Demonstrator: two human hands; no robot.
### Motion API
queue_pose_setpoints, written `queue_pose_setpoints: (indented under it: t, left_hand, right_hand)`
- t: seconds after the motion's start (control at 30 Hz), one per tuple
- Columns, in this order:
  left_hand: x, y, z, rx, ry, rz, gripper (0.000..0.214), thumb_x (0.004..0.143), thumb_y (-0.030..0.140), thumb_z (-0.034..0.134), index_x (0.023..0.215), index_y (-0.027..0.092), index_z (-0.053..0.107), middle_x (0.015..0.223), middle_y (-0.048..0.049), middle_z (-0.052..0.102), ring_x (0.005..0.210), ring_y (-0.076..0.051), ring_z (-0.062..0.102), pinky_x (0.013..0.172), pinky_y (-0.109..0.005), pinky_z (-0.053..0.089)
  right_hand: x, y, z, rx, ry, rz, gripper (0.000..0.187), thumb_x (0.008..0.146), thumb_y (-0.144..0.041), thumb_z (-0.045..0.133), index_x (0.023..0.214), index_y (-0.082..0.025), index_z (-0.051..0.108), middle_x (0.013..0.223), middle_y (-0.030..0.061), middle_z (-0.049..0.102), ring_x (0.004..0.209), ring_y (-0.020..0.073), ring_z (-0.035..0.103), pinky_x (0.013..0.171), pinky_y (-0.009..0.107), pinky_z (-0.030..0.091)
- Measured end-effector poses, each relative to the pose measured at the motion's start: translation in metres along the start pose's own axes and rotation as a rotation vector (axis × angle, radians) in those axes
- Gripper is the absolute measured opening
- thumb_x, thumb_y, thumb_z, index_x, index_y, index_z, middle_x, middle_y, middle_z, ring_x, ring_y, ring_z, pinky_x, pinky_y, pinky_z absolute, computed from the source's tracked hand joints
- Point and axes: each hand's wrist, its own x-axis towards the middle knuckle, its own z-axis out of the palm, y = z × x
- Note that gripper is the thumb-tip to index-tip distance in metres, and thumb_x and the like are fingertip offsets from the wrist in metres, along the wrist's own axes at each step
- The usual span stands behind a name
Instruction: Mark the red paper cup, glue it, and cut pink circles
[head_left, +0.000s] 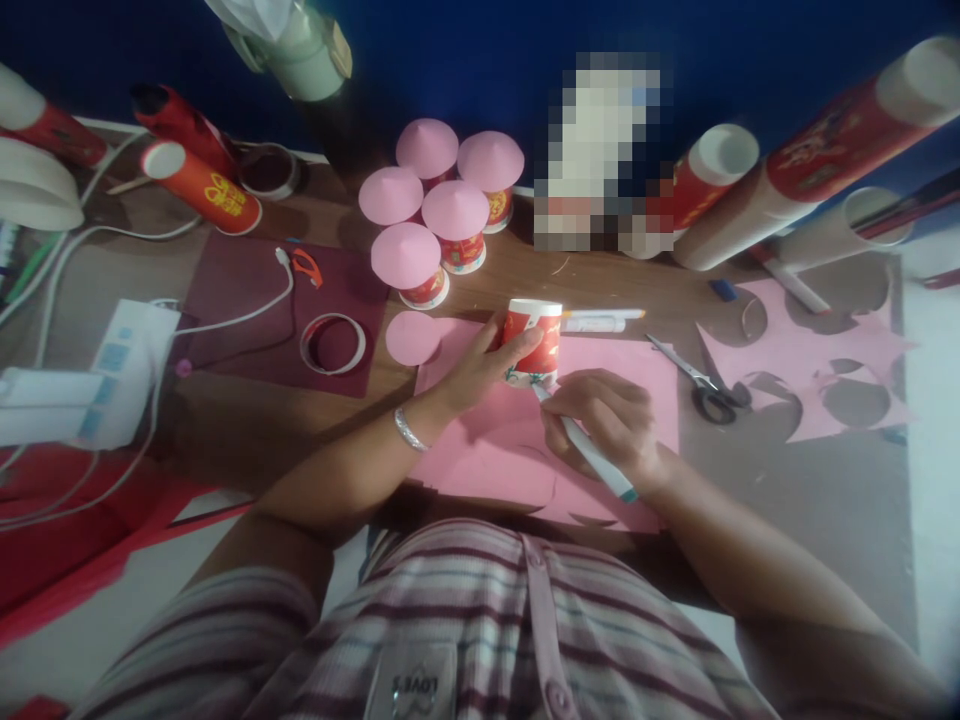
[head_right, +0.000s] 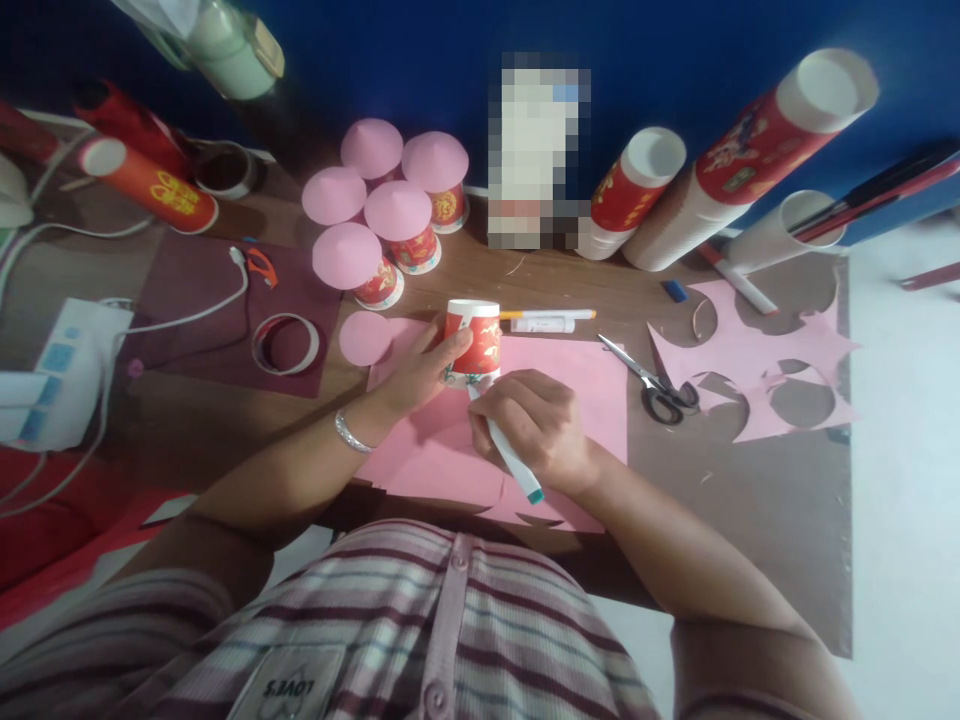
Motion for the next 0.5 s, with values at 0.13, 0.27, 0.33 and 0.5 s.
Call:
queue_pose_setpoints:
  t: [0.13,0.27,0.33,0.5]
  left_hand:
    - [0.0008,-0.0018,0.0003,-0.022,-0.001,0.012,0.028,0.093,0.048,0.069,0.111,0.027,0.068,0.103,-0.0032,0.069,0.094,-0.018,0.066,0.087,-0.032,0.056]
    - [0.0005,-0.0039,0.0004,-0.030,0.015,-0.005,0.030,0.092,0.049,0.070,0.112,0.027,0.066,0.102,-0.0023,0.068,0.091,-0.018,0.066,0.084,-0.031,0.055]
    - [0.0003,-0.0047,0.0004,-0.029,0.017,-0.015,0.032,0.091,0.050,0.071,0.111,0.026,0.065,0.100,-0.0019,0.068,0.089,-0.017,0.066,0.082,-0.031,0.056]
    - [0.0005,-0.0047,0.0009,-0.036,0.008,-0.006,0.029,0.091,0.051,0.072,0.104,0.026,0.065,0.092,0.0000,0.067,0.083,-0.016,0.066,0.079,-0.030,0.056]
  right_hand:
    - [-0.0005,-0.0001,0.0013,0.000,0.001,0.003,0.025,0.085,0.000,0.061,0.091,-0.023,0.056,0.066,-0.0043,0.062,0.058,0.0129,0.061,0.056,0.028,0.055]
    - [-0.0024,0.0001,0.0016,0.009,-0.015,0.010,0.024,0.085,0.000,0.064,0.092,-0.022,0.056,0.067,-0.0039,0.063,0.057,0.0127,0.059,0.054,0.028,0.051]
    - [-0.0028,0.0001,0.0015,0.018,-0.018,0.004,0.024,0.084,0.000,0.065,0.093,-0.021,0.056,0.068,-0.0033,0.064,0.057,0.0129,0.060,0.055,0.029,0.052]
    - [-0.0022,-0.0004,0.0013,0.007,-0.020,0.003,0.025,0.084,0.001,0.064,0.093,-0.021,0.057,0.069,-0.0033,0.064,0.059,0.0129,0.060,0.055,0.028,0.051]
